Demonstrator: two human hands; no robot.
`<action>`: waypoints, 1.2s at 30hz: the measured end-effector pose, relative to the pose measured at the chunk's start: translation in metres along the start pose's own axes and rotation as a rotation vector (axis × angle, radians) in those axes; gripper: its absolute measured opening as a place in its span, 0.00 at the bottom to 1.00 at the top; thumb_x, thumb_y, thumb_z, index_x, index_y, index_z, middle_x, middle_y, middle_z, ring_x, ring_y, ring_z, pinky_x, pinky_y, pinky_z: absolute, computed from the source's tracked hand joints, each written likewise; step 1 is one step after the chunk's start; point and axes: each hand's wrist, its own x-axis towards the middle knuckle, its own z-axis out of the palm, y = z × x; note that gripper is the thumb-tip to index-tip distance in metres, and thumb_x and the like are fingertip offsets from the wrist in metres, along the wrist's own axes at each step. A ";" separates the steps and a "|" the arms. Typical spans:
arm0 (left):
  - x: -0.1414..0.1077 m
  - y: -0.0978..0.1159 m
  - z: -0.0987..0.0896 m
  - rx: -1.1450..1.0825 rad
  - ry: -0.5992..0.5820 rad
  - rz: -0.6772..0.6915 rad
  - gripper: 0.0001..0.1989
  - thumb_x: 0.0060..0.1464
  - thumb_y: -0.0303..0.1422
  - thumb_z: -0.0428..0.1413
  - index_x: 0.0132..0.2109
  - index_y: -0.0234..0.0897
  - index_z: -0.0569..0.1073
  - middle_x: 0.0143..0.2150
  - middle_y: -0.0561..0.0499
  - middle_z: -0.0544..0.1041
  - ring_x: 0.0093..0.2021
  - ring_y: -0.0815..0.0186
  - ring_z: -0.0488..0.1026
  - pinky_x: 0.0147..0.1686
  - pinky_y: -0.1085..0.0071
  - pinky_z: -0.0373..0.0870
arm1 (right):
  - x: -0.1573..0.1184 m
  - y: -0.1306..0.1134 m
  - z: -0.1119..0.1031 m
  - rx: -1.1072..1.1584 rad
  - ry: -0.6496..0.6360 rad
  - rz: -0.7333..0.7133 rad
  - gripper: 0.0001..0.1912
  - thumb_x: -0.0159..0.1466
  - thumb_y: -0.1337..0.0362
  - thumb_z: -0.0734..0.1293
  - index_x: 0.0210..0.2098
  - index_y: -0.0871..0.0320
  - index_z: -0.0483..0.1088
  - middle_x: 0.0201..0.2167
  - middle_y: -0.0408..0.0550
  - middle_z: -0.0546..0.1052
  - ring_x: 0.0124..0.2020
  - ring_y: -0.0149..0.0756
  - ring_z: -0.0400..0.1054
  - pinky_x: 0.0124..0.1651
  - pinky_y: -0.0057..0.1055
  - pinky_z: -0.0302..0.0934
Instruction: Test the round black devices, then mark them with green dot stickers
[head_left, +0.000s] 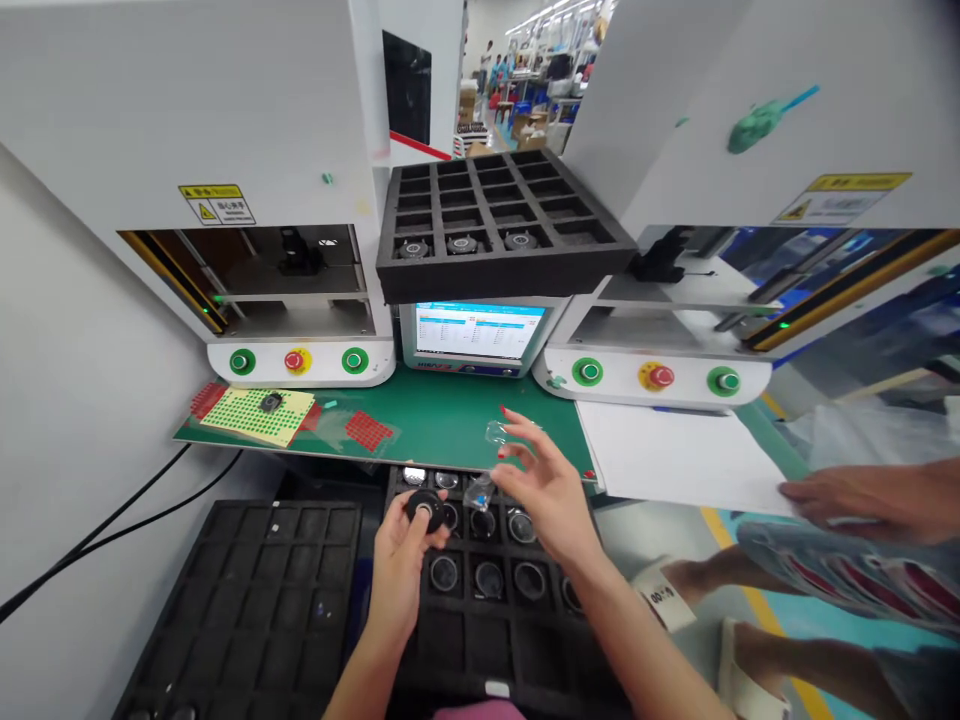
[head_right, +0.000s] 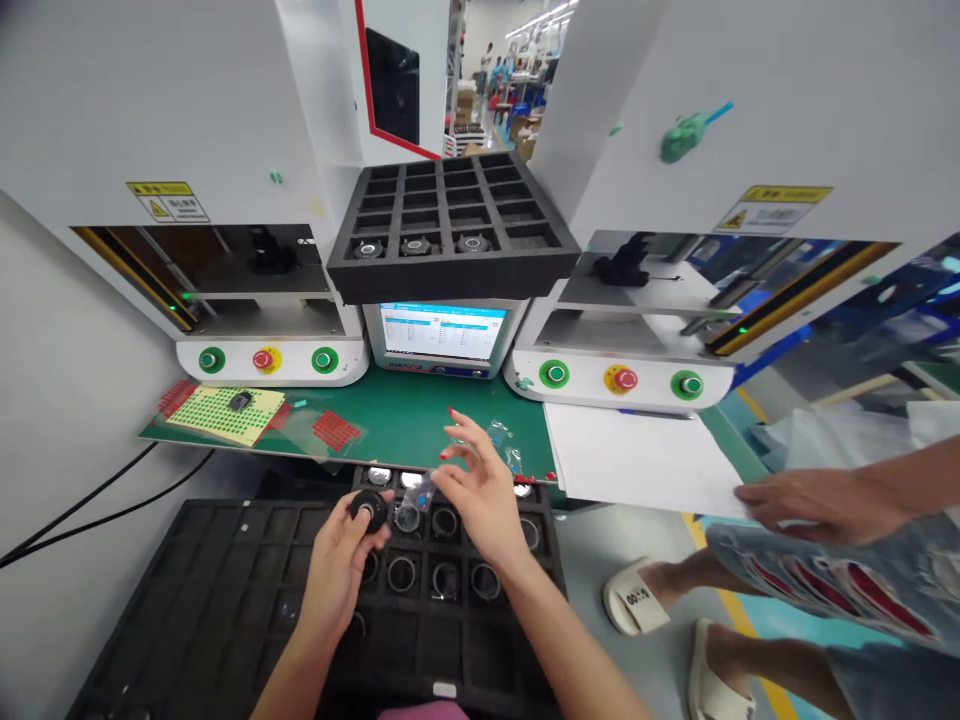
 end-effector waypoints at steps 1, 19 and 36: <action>-0.001 0.001 0.005 -0.036 -0.031 -0.022 0.21 0.44 0.45 0.66 0.38 0.34 0.73 0.42 0.43 0.81 0.31 0.67 0.76 0.35 0.71 0.73 | -0.012 -0.007 0.001 0.035 0.063 -0.006 0.18 0.58 0.66 0.71 0.47 0.49 0.69 0.65 0.52 0.61 0.37 0.29 0.68 0.38 0.32 0.71; -0.011 0.002 0.061 0.017 -0.299 -0.047 0.22 0.42 0.46 0.67 0.37 0.31 0.78 0.34 0.44 0.81 0.22 0.71 0.68 0.23 0.76 0.67 | -0.059 -0.035 -0.004 0.164 0.429 -0.046 0.19 0.54 0.61 0.76 0.45 0.52 0.73 0.57 0.55 0.69 0.35 0.31 0.68 0.36 0.31 0.74; -0.024 0.005 0.055 0.143 -0.410 0.111 0.17 0.50 0.39 0.61 0.44 0.32 0.75 0.38 0.43 0.81 0.27 0.68 0.72 0.29 0.74 0.72 | -0.066 -0.041 0.006 0.135 0.427 -0.038 0.16 0.56 0.70 0.73 0.43 0.53 0.71 0.57 0.52 0.64 0.37 0.28 0.66 0.37 0.26 0.71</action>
